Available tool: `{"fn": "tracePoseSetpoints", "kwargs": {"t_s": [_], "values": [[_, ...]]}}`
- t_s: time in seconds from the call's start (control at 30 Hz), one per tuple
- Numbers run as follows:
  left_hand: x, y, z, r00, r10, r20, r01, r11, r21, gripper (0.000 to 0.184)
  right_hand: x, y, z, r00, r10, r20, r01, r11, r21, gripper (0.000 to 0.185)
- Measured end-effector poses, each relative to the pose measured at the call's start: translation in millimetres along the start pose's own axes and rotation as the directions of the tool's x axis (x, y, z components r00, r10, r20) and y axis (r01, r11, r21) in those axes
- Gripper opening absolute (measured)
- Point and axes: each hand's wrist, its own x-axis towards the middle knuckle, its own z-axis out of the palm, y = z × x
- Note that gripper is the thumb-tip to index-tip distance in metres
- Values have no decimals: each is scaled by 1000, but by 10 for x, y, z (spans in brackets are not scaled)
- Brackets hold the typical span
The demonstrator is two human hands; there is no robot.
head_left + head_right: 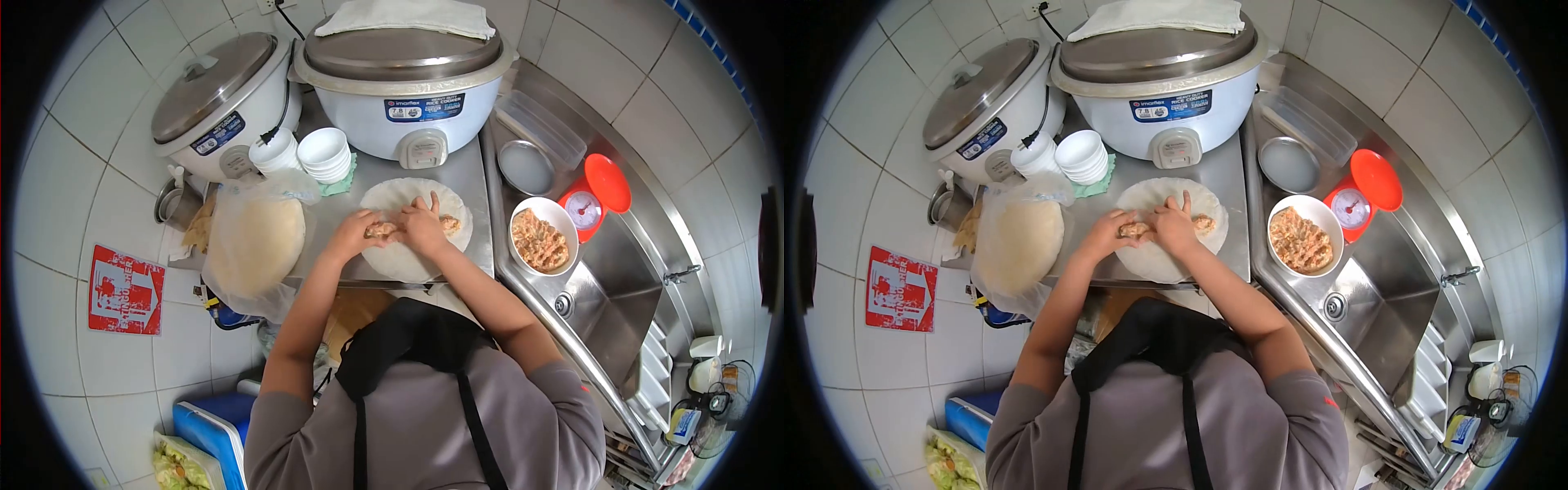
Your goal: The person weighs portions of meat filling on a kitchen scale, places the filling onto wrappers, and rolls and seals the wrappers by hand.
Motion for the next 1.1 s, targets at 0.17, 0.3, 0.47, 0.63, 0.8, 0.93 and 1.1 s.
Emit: {"fn": "tracePoseSetpoints", "kwargs": {"t_s": [0.17, 0.3, 0.47, 0.63, 0.8, 0.93, 1.1], "values": [[-68, -204, 15, 992, -97, 76, 100, 994, -45, 40, 41, -57, 168, 998, -59, -15, 58, 998, -34, 37], [-70, -119, -65, 996, -71, 61, 77, 992, -103, 39, -32, 121, -26, 1000, 14, 2, -14, 999, 53, 53], [-112, -209, -2, 983, -171, 61, 180, 959, -217, 42, -148, 505, -292, 985, 126, 118, -130, 991, 34, 59], [57, -50, 35, 999, -49, -2, 49, 999, 19, 55, -141, 474, -305, 972, 19, 233, -25, 999, 25, 50], [345, 134, 350, 997, 71, -2, -70, 984, 165, 56, -62, 463, -162, 999, 4, 44, -6, 999, 45, 34], [442, 132, 372, 989, 79, 126, -97, 985, 141, 41, -84, 449, -150, 991, -42, 124, 40, 999, 14, 27], [411, 61, 431, 988, 118, 99, -124, 991, 57, 26, -208, 454, -208, 996, 20, 85, -27, 997, 77, 26]]}}
